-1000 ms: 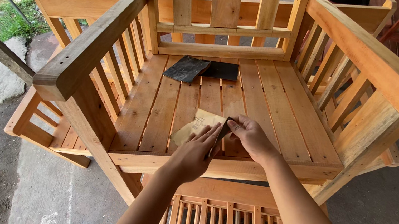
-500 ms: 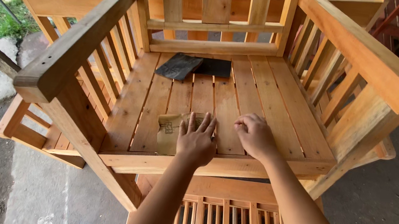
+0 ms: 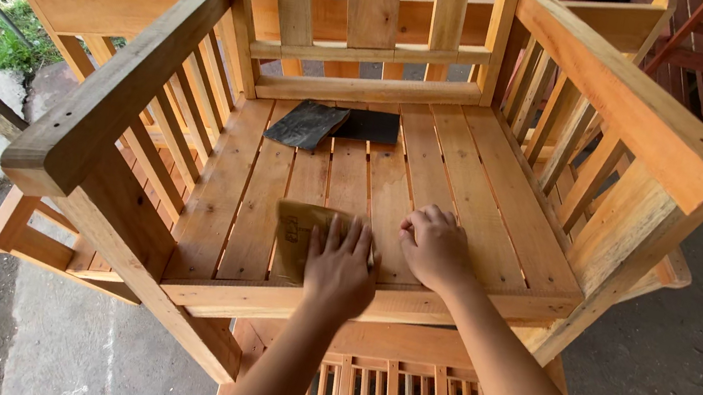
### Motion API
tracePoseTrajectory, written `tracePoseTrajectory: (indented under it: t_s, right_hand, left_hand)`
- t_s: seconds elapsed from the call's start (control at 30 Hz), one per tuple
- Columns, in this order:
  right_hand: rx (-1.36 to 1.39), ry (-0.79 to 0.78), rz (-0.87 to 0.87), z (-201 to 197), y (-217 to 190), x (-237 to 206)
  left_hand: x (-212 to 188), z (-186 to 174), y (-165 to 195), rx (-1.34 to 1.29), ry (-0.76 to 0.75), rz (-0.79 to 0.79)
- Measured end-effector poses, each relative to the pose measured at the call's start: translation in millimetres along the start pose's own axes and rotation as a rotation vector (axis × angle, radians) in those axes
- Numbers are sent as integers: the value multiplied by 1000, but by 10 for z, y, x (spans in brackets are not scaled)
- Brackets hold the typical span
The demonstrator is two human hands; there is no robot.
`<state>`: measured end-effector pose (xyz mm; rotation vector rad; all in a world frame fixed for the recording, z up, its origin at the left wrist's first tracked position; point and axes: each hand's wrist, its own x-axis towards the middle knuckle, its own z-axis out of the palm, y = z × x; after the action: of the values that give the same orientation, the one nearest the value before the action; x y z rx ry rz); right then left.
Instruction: The person sands the slatted seat of a wooden chair, rubbing sandpaper and a dark abrasive pad back and forth across the wood planks by hand. They reposition the abrasive sheets, pick up and turn over a sanding pad, and continue sanding different areas of the seat surface.
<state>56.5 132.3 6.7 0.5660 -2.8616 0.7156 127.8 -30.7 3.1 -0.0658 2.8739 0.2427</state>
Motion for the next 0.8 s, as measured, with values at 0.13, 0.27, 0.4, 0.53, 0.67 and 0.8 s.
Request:
tracePoseTrajectory:
  t_s: [0.13, 0.27, 0.4, 0.53, 0.67, 0.8]
  right_hand:
    - [-28, -25, 0, 20, -28, 31]
    - [-30, 13, -20, 31, -13, 65]
    - [0, 3, -7, 53, 16, 48]
    - [-43, 27, -29, 101, 4, 78]
    - [-72, 27, -32, 121, -10, 111]
    - [-76, 26, -46, 110, -5, 115]
  left_hand:
    - [-43, -77, -33, -59, 26, -14]
    - [309, -582, -159, -87, -141, 22]
    - [86, -562, -230, -11, -387, 27]
    - [-111, -164, -214, -21, 120, 128]
    - [-24, 11, -202, -120, 186, 53]
    - [-151, 26, -218, -116, 173, 114]
